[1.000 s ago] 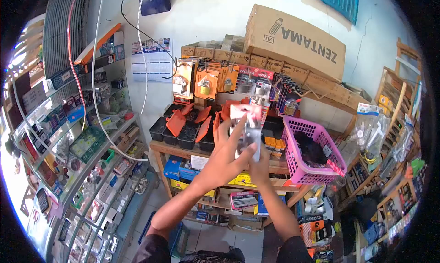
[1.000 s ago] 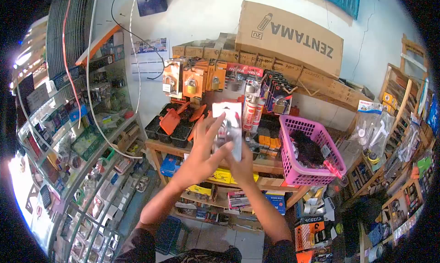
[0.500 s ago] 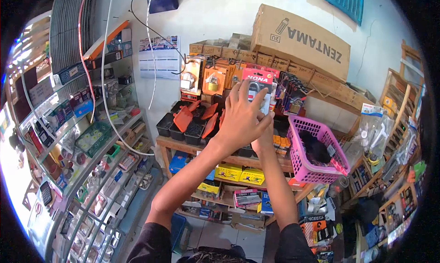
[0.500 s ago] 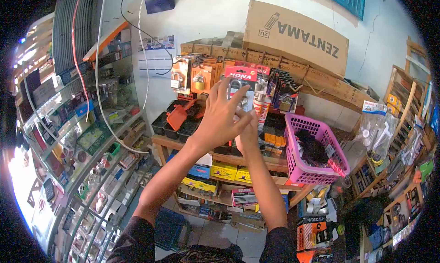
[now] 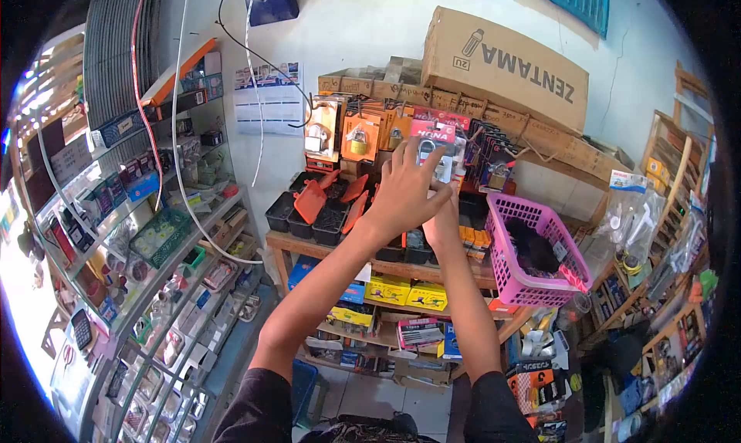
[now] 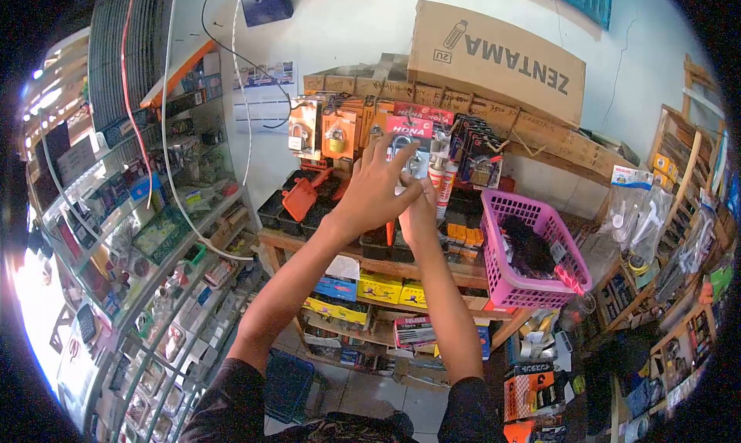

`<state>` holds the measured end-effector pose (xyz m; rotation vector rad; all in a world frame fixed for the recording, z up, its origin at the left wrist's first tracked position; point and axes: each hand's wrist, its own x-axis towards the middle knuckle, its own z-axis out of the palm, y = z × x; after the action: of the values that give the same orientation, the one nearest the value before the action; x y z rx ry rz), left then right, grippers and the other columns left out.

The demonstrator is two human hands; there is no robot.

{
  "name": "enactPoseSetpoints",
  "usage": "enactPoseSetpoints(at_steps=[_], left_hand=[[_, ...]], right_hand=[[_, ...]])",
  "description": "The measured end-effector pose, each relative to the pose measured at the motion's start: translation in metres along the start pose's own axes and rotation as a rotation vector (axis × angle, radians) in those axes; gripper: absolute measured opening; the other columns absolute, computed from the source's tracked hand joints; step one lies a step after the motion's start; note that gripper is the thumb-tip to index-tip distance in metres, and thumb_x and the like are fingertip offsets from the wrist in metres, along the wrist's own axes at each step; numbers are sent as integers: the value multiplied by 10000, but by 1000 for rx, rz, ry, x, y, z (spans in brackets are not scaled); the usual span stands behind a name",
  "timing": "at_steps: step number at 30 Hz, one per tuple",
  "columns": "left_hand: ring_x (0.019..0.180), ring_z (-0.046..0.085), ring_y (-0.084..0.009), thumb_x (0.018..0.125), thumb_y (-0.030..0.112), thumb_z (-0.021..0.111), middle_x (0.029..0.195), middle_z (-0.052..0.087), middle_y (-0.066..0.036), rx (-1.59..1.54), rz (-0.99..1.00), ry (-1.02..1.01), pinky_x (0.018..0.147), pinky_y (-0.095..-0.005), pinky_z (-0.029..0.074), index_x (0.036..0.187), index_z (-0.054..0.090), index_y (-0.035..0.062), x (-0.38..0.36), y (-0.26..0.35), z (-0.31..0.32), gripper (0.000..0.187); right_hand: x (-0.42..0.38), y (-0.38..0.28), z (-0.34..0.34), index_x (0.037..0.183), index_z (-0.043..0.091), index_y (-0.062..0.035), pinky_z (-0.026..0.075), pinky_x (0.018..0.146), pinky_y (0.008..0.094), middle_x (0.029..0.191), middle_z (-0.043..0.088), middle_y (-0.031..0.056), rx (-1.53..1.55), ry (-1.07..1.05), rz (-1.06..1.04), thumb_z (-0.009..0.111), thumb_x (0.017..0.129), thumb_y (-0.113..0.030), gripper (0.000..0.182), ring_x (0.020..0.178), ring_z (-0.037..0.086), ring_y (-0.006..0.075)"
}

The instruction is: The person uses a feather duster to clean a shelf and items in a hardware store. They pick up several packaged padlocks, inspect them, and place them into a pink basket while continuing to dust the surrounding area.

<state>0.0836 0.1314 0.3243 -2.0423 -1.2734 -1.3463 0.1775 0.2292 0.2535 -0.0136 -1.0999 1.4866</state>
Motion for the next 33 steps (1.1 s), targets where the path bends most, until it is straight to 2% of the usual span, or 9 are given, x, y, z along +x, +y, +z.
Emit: enactPoseSetpoints(at_steps=[3,10,12,16,23,26,29,31,33], left_hand=[[1341,275,-488,842,404,612,1444,293,-292,59,1,-85,990,-640,326,1385,420,137,1,-20,14,635],[1386,261,-450,864,484,564,1472,278,-306,139,20,-179,1010,-644,311,1409,409,142,21,-53,34,662],[1389,262,-441,864,491,560,1472,278,-306,177,-17,-206,1012,-646,307,1415,406,141,21,-59,37,671],[1414,202,-440,864,489,552,1494,233,-307,223,-70,-235,1025,-660,284,1416,404,131,19,-64,40,675],[1417,154,-471,842,468,590,1495,202,-330,269,-37,-238,1025,-669,271,1401,419,117,17,-66,46,682],[1401,179,-492,835,477,607,1464,248,-347,283,-50,-190,1015,-663,279,1381,448,103,17,-61,46,681],[1392,193,-500,831,463,622,1458,255,-348,297,-24,-179,1008,-657,293,1379,450,101,15,-55,45,678],[1382,206,-506,827,451,634,1456,263,-344,295,-10,-193,1003,-653,302,1368,463,97,15,-48,46,669],[1376,217,-508,822,444,644,1454,273,-333,329,20,-195,1005,-644,307,1359,476,95,11,-46,52,662]], right_hand=[[14,4,-3,1252,473,-51,499,909,389,1159,569,81,-136,45,-29,503,981,-232,328,1053,596,215],[57,8,-11,1221,478,-83,524,845,412,1146,554,89,-185,51,-32,565,942,-176,306,1024,602,239],[63,17,-12,1212,485,-78,523,850,425,1153,544,86,-143,325,-12,573,935,-171,305,1032,598,260],[71,15,-14,1218,466,-65,517,870,452,1191,516,95,-66,252,9,571,935,-175,322,1053,586,278],[91,31,-37,1158,491,-35,530,838,427,1182,490,158,76,331,104,727,858,-222,425,1027,578,287],[103,36,-57,1204,449,48,545,893,458,1066,537,168,195,156,255,759,822,-160,534,978,609,326],[95,35,-58,1109,515,27,530,879,455,1006,580,163,229,132,311,741,844,-188,409,971,610,297],[90,37,-73,1175,532,-8,501,899,392,1075,596,132,144,-105,328,706,867,-284,449,1004,610,265],[83,43,-94,1182,547,-42,484,909,409,1120,601,101,-35,-78,397,708,859,-298,443,1014,611,263]])
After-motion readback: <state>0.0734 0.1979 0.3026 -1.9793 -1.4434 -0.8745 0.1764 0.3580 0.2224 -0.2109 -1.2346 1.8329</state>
